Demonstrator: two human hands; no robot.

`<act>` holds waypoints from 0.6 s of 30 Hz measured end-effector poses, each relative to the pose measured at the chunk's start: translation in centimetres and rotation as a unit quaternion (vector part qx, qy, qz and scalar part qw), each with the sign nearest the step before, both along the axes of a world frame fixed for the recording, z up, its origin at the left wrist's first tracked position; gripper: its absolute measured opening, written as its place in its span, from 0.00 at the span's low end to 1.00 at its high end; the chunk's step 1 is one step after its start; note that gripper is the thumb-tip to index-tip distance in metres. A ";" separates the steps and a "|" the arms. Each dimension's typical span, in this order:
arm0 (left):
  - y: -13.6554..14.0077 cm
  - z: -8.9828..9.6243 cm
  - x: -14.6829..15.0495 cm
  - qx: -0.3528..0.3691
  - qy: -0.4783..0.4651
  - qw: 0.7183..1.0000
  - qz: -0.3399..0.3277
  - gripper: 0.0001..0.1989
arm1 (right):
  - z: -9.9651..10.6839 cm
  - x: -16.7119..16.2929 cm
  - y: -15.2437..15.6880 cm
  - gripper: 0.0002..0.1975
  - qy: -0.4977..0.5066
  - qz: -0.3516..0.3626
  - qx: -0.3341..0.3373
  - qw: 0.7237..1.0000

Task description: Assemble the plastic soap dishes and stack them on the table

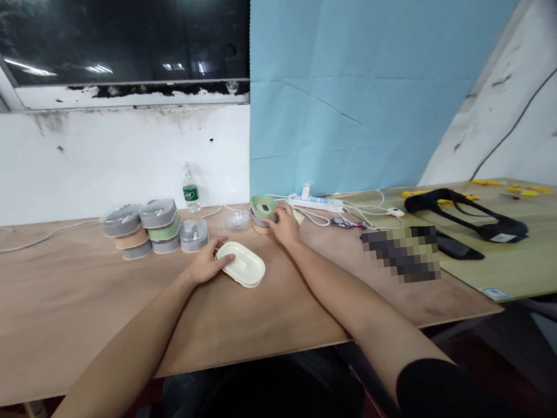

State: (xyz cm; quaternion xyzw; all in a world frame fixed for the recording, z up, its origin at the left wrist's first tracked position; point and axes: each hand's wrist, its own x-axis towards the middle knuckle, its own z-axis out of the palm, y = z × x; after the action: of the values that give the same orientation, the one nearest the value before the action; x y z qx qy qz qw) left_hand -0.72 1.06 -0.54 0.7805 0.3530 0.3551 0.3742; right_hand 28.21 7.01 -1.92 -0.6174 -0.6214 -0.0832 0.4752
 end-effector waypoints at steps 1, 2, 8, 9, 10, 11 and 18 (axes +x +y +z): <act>0.0 0.0 0.0 0.000 -0.001 1.000 0.000 0.33 | 0.0 0.0 0.0 0.14 -0.001 0.004 0.002 1.000; 0.0 0.0 0.0 -0.002 -0.002 1.000 0.000 0.33 | 0.0 0.0 0.0 0.14 -0.001 0.006 0.004 1.000; 0.0 0.0 0.0 -0.001 0.006 1.000 0.000 0.33 | -0.1 0.0 0.0 0.15 0.003 0.005 -0.005 1.000; 0.0 0.0 0.0 0.000 0.008 1.000 0.000 0.33 | -0.1 0.1 0.1 0.15 0.003 0.005 -0.006 1.000; 0.0 0.0 0.0 0.001 0.010 1.000 -0.001 0.33 | -0.1 0.1 0.1 0.16 0.003 0.006 -0.007 1.000; 0.1 -0.1 0.0 -0.001 0.012 1.000 -0.002 0.33 | -0.2 0.1 0.1 0.16 0.002 0.007 -0.008 1.000; 0.4 -0.4 -0.1 -0.001 0.003 1.000 0.001 0.34 | -0.2 0.2 0.2 0.24 -0.007 0.007 -0.008 1.000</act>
State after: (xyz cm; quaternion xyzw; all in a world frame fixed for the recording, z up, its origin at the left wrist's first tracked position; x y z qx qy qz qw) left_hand -0.77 1.42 -0.96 0.7806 0.3553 0.3530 0.3739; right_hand 28.39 7.19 -2.15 -0.6163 -0.6296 -0.0794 0.4664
